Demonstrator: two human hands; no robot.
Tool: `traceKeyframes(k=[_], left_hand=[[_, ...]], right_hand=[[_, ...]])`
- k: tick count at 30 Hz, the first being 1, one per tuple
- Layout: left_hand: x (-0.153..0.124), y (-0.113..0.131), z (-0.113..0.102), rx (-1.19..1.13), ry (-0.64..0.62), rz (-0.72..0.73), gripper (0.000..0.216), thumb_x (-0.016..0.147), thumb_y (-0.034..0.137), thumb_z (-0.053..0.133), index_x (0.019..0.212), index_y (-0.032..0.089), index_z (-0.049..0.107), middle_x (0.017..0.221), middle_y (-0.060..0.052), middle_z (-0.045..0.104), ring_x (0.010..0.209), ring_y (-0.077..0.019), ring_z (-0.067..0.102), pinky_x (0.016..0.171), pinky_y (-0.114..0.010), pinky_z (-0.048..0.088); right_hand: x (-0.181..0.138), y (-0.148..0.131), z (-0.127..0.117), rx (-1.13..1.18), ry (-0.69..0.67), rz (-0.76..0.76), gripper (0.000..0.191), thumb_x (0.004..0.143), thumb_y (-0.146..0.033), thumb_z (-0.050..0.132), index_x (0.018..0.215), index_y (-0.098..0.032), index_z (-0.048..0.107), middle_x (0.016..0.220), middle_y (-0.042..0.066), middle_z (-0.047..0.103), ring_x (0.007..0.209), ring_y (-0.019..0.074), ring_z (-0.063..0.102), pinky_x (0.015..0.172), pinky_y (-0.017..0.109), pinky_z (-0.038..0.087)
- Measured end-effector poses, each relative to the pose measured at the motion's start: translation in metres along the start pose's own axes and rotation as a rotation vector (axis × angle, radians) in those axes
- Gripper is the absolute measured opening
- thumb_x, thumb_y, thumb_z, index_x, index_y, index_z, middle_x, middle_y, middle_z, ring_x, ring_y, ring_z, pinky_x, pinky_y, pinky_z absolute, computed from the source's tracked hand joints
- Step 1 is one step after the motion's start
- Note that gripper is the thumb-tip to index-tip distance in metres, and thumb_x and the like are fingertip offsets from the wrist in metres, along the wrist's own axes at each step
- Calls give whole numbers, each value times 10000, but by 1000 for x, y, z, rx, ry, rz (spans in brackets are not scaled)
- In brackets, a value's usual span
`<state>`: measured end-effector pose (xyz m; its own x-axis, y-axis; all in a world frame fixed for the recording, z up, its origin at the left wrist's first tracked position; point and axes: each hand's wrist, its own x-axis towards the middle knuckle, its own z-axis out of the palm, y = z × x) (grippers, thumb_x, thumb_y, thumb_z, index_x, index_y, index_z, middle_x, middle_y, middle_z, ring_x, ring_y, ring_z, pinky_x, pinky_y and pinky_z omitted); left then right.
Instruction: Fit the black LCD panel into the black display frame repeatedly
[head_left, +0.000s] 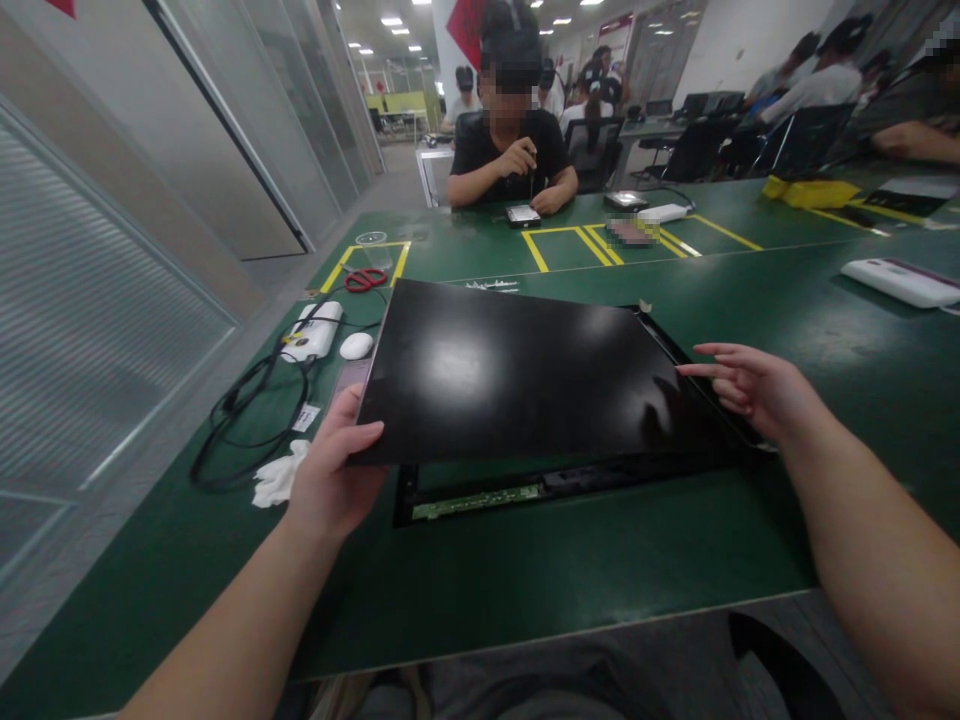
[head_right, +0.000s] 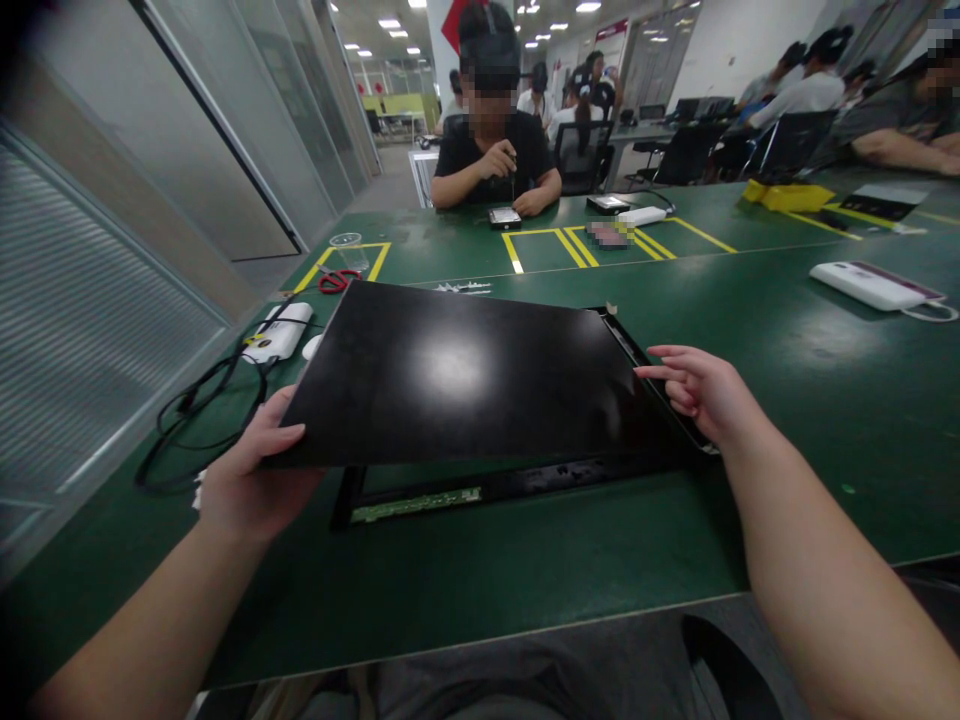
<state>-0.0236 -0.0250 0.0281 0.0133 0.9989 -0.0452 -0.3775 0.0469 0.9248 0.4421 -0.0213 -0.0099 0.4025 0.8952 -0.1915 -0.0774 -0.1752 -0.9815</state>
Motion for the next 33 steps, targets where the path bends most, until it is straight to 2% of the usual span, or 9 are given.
traceKeyframes(k=[5, 14, 26, 33], left_hand=[[0, -5, 1, 62, -42, -47, 378, 626, 231, 786, 995, 220, 707, 932, -28, 779, 833, -246, 745, 688, -332, 610], [3, -10, -1, 82, -54, -66, 367, 641, 253, 803, 991, 221, 697, 944, -26, 778, 818, -223, 737, 636, -283, 585], [6, -17, -3, 43, -50, -111, 397, 677, 244, 822, 1058, 200, 723, 954, -28, 781, 815, -193, 728, 658, -249, 584], [7, -19, -4, 41, -74, -119, 387, 700, 246, 812, 1073, 208, 720, 981, -32, 781, 853, -207, 729, 679, -267, 584]], right_hand=[[-1, 0, 0, 17, 1, -28, 325, 652, -289, 706, 962, -194, 689, 869, 143, 780, 368, 26, 218, 298, 185, 179], [2, 0, -4, 34, -60, 8, 244, 675, -301, 707, 898, -205, 688, 883, 127, 780, 374, 25, 229, 303, 177, 195], [-1, -3, -3, 21, -7, 1, 191, 666, -281, 700, 841, -202, 694, 890, 114, 782, 373, 28, 243, 312, 193, 205], [2, -1, -7, 18, -27, -2, 193, 666, -288, 722, 834, -203, 681, 898, 119, 778, 386, 39, 258, 311, 203, 207]])
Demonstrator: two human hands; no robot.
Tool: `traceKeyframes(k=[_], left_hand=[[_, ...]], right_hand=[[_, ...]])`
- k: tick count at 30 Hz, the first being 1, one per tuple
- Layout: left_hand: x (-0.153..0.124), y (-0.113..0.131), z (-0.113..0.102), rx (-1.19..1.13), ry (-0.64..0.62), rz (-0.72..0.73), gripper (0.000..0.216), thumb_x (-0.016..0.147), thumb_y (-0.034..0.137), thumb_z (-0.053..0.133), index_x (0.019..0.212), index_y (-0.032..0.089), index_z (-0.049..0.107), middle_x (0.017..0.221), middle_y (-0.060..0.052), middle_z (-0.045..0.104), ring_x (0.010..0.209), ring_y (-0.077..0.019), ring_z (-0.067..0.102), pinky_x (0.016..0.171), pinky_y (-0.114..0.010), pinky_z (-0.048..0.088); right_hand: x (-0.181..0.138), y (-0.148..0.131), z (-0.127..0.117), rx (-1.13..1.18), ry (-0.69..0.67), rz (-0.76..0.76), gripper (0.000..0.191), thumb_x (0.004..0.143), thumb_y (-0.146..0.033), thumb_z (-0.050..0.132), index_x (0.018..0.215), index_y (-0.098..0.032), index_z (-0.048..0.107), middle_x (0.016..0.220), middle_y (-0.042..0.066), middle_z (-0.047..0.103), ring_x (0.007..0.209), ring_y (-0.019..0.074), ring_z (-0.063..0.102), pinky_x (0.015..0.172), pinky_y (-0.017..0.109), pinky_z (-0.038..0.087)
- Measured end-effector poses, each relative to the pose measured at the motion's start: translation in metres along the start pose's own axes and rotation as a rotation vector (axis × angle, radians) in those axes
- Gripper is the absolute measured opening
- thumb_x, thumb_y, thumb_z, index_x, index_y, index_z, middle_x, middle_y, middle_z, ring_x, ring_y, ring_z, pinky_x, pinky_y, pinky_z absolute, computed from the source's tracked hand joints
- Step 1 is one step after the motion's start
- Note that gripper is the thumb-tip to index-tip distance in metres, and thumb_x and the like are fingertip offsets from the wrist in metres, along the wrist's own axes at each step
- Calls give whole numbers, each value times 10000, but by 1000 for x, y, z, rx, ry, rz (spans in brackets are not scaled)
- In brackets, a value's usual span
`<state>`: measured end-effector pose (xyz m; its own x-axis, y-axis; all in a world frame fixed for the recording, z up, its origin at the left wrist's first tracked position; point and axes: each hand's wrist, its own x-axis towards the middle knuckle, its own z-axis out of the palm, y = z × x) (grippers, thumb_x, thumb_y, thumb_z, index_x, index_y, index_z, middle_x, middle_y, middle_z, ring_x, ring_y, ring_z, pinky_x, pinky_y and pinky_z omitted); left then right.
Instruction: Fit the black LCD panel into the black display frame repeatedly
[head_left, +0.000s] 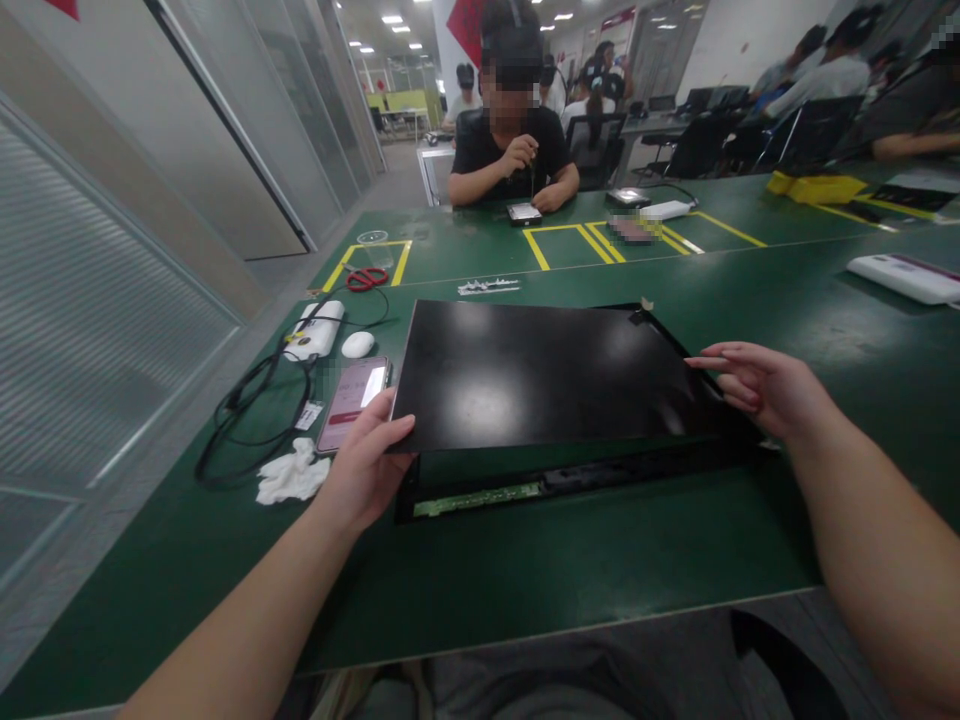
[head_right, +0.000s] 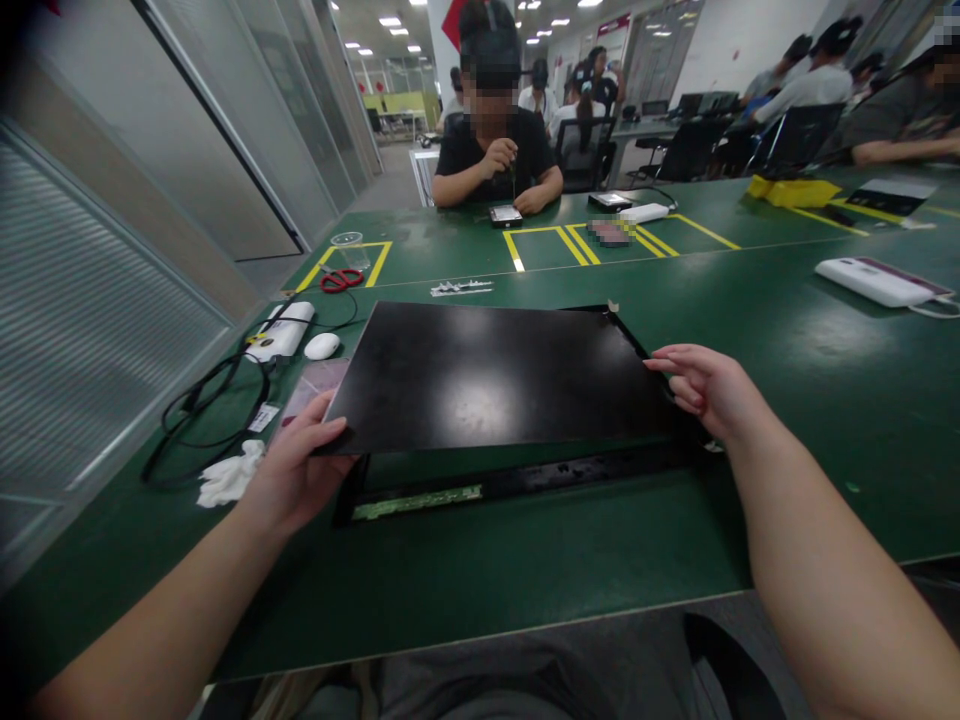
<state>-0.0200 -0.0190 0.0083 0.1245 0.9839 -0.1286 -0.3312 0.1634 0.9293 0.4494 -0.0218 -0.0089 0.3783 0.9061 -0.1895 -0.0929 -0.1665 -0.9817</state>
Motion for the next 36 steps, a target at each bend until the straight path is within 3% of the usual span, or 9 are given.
traceKeyframes(k=[6, 9, 11, 14, 16, 24, 36], left_hand=[[-1, -1, 2, 15, 19, -20, 405, 678, 250, 820, 1065, 205, 708, 965, -24, 769, 839, -200, 718, 676, -264, 574], [-1, -2, 4, 20, 44, -28, 412, 638, 244, 824, 1028, 207, 697, 947, -17, 757, 846, -210, 711, 661, -268, 566], [-1, -2, 5, 28, 63, -29, 401, 612, 230, 812, 992, 207, 686, 934, -13, 747, 863, -220, 705, 651, -269, 559], [-1, -2, 7, 46, 100, -50, 401, 587, 204, 781, 974, 207, 672, 899, 3, 732, 847, -207, 693, 644, -256, 548], [-1, -1, 9, 58, 121, -79, 410, 562, 190, 764, 959, 203, 660, 843, 18, 715, 794, -187, 680, 624, -237, 531], [-2, 1, 10, 133, 149, -144, 387, 524, 180, 740, 887, 202, 608, 767, 38, 691, 677, -144, 626, 560, -206, 484], [0, -1, 11, 168, 157, -166, 363, 534, 174, 788, 855, 207, 621, 737, 43, 701, 638, -134, 635, 550, -197, 482]], right_hand=[[-3, 1, 6, -48, 55, -33, 214, 619, -291, 730, 807, -202, 684, 882, 101, 765, 388, 32, 241, 327, 220, 166], [-4, 5, 8, -228, 69, -73, 267, 639, -354, 760, 855, -208, 703, 625, 17, 637, 390, 55, 258, 358, 235, 165], [-2, 9, 7, -435, 86, -106, 305, 653, -399, 773, 892, -215, 727, 577, -10, 588, 435, 89, 377, 407, 246, 258], [5, 16, 2, -720, 100, -193, 305, 648, -416, 765, 895, -237, 758, 832, 33, 748, 714, 180, 638, 644, 318, 477], [10, 19, -3, -808, 99, -228, 307, 662, -444, 741, 899, -251, 767, 950, 43, 782, 872, 236, 690, 814, 391, 509], [11, 20, -3, -844, 115, -232, 314, 674, -465, 701, 904, -262, 767, 957, 49, 787, 921, 264, 705, 927, 449, 501], [13, 19, -7, -852, 99, -256, 333, 681, -470, 691, 925, -263, 784, 944, 57, 783, 895, 261, 699, 939, 469, 513]])
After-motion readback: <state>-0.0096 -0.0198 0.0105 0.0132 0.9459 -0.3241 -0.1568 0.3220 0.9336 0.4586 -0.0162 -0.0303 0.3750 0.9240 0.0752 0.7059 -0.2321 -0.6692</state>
